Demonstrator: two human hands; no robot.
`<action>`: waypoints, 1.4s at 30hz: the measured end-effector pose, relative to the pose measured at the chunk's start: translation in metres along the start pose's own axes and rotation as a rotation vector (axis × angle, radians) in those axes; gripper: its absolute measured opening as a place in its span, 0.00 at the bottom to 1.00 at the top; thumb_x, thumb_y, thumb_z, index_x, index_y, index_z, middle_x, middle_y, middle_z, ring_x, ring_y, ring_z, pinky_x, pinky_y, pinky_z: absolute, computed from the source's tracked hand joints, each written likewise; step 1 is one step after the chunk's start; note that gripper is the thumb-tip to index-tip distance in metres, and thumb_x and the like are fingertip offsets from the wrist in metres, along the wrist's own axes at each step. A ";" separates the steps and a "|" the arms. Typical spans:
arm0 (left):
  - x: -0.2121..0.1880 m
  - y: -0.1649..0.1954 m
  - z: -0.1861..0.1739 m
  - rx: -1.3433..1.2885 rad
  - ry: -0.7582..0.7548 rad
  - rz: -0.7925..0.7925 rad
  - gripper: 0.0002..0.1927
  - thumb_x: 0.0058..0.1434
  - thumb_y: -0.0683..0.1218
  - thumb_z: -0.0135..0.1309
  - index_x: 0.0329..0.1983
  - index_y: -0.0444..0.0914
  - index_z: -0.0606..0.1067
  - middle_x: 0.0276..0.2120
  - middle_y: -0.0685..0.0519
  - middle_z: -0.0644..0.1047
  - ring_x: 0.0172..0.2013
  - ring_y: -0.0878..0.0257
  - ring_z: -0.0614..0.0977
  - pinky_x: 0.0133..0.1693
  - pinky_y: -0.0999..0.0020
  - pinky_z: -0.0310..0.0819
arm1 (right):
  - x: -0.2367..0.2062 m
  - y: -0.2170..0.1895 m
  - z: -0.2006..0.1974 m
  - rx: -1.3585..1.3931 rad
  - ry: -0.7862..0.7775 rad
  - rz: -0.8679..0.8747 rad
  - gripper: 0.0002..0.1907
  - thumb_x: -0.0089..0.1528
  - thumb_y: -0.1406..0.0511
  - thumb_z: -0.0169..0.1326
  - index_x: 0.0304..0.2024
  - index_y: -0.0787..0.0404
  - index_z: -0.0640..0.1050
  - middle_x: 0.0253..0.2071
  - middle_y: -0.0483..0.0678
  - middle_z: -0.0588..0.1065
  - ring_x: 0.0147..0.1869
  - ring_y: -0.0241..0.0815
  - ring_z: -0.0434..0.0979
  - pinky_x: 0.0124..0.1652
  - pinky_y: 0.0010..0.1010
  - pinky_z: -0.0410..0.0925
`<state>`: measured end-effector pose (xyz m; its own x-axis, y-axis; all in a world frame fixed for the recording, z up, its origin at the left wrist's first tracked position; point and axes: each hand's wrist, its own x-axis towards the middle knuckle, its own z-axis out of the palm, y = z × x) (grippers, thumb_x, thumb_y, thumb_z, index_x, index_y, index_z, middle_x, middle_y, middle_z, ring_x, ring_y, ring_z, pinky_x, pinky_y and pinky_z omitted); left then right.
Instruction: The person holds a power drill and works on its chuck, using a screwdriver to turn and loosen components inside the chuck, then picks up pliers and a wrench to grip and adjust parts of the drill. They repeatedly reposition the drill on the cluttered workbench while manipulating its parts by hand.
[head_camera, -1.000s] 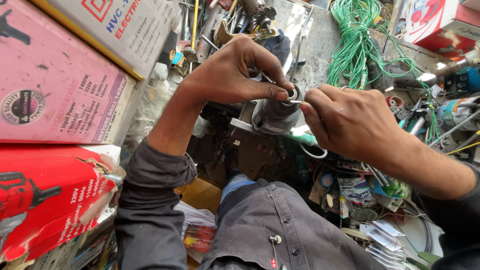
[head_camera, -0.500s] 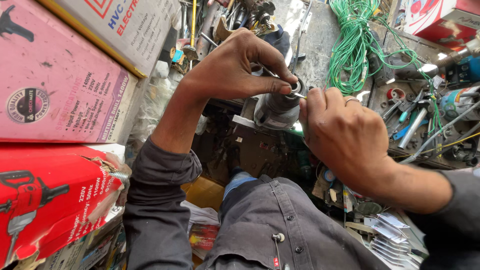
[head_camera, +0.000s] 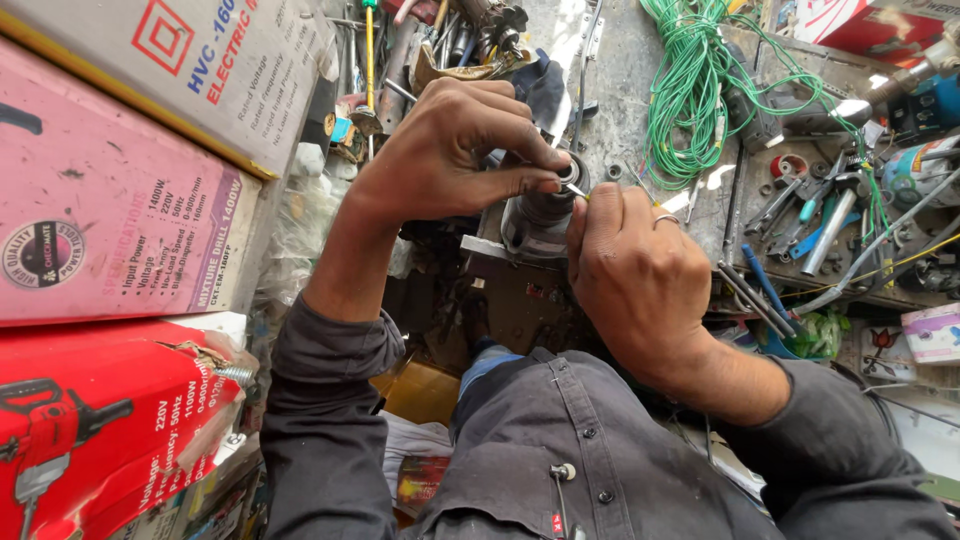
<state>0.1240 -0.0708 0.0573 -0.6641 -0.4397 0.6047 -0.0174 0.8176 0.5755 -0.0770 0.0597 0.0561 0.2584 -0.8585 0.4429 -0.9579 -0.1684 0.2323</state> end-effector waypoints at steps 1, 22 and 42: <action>-0.001 0.002 0.001 0.019 0.007 0.010 0.10 0.61 0.47 0.72 0.41 0.41 0.85 0.27 0.55 0.78 0.31 0.61 0.77 0.36 0.63 0.66 | 0.000 -0.001 0.001 0.004 -0.004 0.009 0.13 0.73 0.59 0.50 0.36 0.57 0.70 0.30 0.47 0.70 0.27 0.44 0.74 0.27 0.35 0.67; -0.011 0.008 0.012 0.053 0.128 0.058 0.11 0.61 0.43 0.71 0.45 0.38 0.82 0.30 0.56 0.78 0.36 0.59 0.73 0.40 0.64 0.68 | -0.001 -0.018 0.007 0.138 0.005 0.145 0.11 0.74 0.61 0.48 0.38 0.58 0.70 0.30 0.47 0.71 0.27 0.46 0.75 0.25 0.37 0.66; -0.118 0.017 0.230 0.099 0.598 -0.167 0.07 0.70 0.37 0.52 0.50 0.34 0.72 0.36 0.48 0.76 0.35 0.54 0.80 0.39 0.61 0.78 | 0.004 -0.008 0.008 0.168 -0.001 0.131 0.12 0.71 0.59 0.50 0.34 0.57 0.70 0.29 0.47 0.69 0.25 0.44 0.73 0.24 0.36 0.66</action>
<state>0.0302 0.0806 -0.1310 -0.1136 -0.6731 0.7307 -0.1732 0.7377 0.6526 -0.0693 0.0538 0.0487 0.1306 -0.8788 0.4589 -0.9906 -0.1341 0.0251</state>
